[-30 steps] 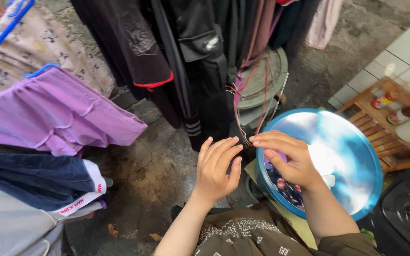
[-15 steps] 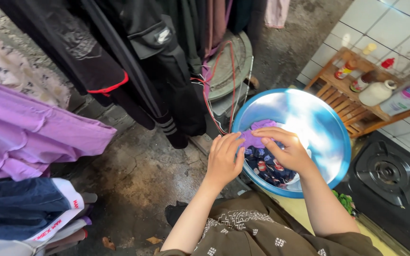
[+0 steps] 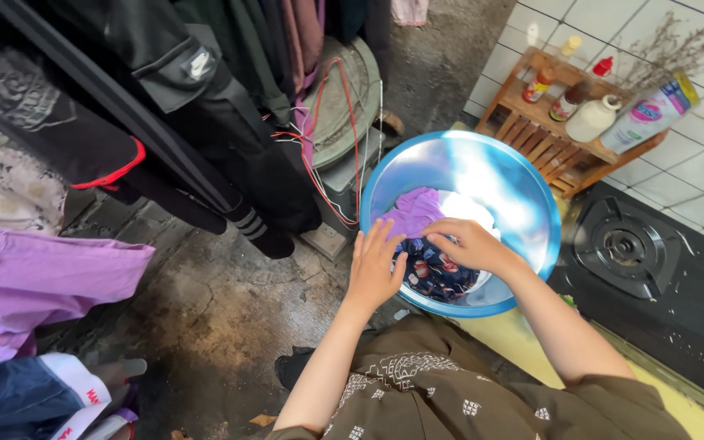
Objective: The person takes wet clothes from a blue basin and hangs them on a blue radial drying rack. They handle a dark floral garment, a purple cloth, and a white cloth, spreading each on the rack arms to dry.
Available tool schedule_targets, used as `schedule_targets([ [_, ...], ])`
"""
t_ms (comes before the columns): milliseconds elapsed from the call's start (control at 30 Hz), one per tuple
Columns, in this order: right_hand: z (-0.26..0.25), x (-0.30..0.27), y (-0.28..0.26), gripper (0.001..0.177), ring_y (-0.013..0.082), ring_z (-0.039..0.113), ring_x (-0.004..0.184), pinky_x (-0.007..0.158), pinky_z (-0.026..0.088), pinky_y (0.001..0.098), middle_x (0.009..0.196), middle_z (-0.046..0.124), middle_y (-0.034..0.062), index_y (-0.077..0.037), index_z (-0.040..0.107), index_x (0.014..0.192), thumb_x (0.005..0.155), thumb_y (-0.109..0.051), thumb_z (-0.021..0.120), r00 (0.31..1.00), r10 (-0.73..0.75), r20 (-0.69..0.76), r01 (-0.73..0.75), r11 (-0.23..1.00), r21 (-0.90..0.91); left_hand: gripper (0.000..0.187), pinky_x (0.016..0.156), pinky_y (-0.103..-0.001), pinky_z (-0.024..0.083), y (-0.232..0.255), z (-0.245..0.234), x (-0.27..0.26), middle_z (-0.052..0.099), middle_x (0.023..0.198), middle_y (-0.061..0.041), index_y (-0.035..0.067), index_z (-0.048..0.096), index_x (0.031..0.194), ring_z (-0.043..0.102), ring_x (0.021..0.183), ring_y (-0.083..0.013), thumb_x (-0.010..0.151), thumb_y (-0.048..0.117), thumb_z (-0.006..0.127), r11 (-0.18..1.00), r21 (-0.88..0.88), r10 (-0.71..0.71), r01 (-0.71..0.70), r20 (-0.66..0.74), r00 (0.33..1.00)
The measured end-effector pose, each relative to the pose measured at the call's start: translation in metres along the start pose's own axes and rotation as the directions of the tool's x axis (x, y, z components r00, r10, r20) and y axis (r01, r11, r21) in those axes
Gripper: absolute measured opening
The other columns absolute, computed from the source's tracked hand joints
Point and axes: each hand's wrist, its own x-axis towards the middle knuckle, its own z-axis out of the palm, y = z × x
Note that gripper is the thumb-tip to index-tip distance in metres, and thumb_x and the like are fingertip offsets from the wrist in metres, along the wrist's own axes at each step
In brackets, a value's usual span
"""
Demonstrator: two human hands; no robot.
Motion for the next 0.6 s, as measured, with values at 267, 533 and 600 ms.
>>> schedule_targets([
  [267, 0.010, -0.001, 0.035, 0.021, 0.0359, 0.063, 0.088, 0.078, 0.050, 0.0457, 0.090, 0.067, 0.0171, -0.004, 0.065, 0.092, 0.087, -0.019, 0.051, 0.943, 0.069, 0.325, 0.031, 0.955, -0.295, 0.045, 0.101, -0.061, 0.017, 0.006, -0.007, 0.003, 0.034, 0.137, -0.026, 0.001, 0.046, 0.126, 0.020, 0.132, -0.0440, 0.086, 0.019, 0.051, 0.986, -0.104, -0.114, 0.131, 0.154, 0.981],
  [533, 0.048, 0.003, 0.105, 0.043, 0.0242, 0.055, 0.108, 0.081, 0.047, 0.0414, 0.112, 0.060, 0.0037, -0.017, 0.057, 0.114, 0.075, -0.034, 0.065, 0.752, 0.289, 0.593, 0.222, 0.736, -0.640, 0.050, 0.102, -0.061, 0.012, 0.003, -0.007, 0.003, 0.025, 0.143, -0.024, -0.001, 0.036, 0.134, 0.010, 0.135, -0.0433, 0.084, 0.003, 0.038, 0.971, -0.117, -0.168, 0.207, 0.276, 0.946],
  [600, 0.050, 0.009, 0.116, 0.053, 0.0244, 0.054, 0.110, 0.080, 0.047, 0.0447, 0.115, 0.059, 0.0042, -0.017, 0.054, 0.119, 0.072, -0.036, 0.070, 0.702, 0.335, 0.629, 0.265, 0.697, -0.667, 0.051, 0.102, -0.062, 0.011, 0.002, -0.007, 0.003, 0.024, 0.144, -0.024, -0.002, 0.034, 0.135, 0.009, 0.135, -0.0437, 0.084, 0.001, 0.036, 0.973, -0.116, -0.162, 0.201, 0.279, 0.946],
])
